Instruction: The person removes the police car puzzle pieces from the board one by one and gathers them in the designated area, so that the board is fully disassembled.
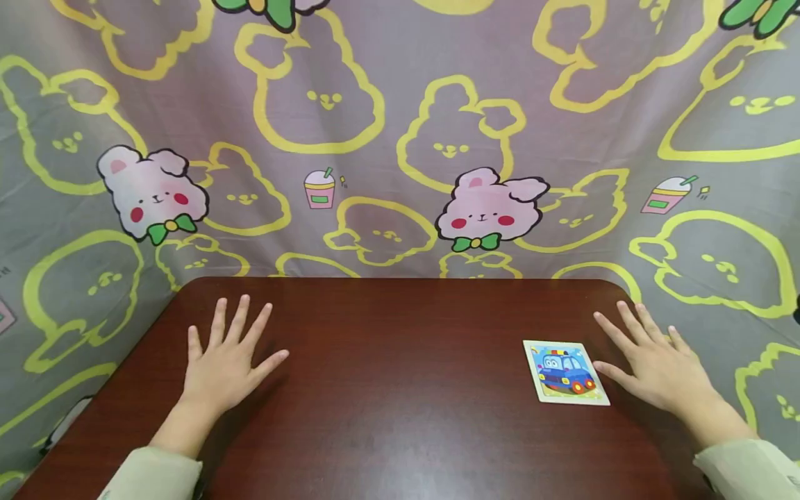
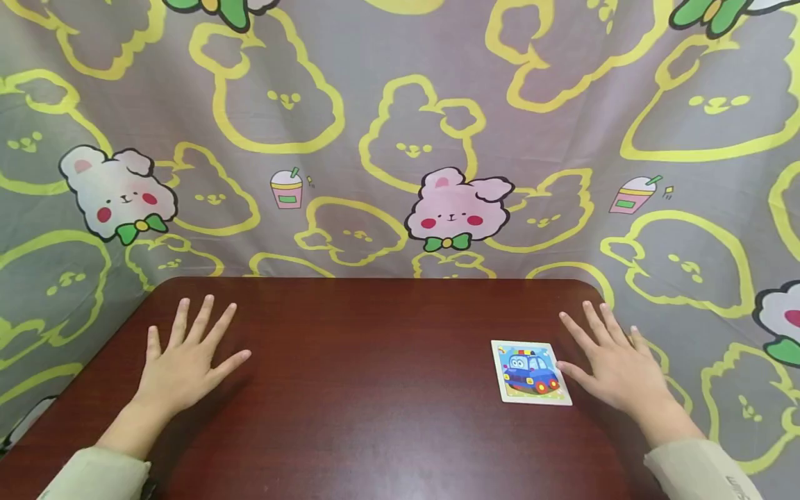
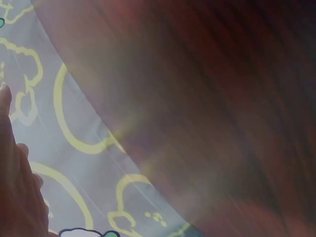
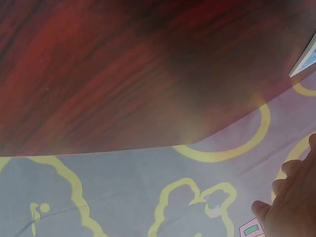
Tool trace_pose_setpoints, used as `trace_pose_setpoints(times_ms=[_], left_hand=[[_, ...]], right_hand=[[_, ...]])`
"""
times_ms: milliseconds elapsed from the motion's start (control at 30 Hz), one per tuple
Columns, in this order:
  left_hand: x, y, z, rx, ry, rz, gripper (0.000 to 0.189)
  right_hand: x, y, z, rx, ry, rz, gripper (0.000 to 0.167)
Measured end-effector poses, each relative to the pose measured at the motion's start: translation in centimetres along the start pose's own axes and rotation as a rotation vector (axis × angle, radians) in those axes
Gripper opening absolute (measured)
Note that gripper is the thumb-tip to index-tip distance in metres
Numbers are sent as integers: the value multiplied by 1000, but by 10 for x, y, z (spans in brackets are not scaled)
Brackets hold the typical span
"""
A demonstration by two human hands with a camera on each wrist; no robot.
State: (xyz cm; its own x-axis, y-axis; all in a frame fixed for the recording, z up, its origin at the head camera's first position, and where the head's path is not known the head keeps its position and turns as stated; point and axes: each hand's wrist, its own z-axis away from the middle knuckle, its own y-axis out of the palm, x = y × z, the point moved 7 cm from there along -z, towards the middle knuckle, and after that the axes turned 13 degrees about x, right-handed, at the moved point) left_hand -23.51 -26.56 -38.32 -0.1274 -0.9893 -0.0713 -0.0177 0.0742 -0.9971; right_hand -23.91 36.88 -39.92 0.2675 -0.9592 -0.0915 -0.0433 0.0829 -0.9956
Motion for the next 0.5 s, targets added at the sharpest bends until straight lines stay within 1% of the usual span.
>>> trace_pose_setpoints(times_ms=[167, 333, 400, 500], left_hand=[[-15, 3, -5, 4, 46, -15, 90], [-37, 5, -12, -3, 107, -14, 90], [-47, 6, -16, -3, 130, -11, 88], [-63, 8, -23, 16, 158, -13, 87]], right_hand=[[8, 4, 2, 0, -43, -27, 87], [16, 6, 3, 8, -70, -35, 87], [18, 6, 3, 29, -80, -55, 86], [21, 10, 3, 75, -92, -89, 84]])
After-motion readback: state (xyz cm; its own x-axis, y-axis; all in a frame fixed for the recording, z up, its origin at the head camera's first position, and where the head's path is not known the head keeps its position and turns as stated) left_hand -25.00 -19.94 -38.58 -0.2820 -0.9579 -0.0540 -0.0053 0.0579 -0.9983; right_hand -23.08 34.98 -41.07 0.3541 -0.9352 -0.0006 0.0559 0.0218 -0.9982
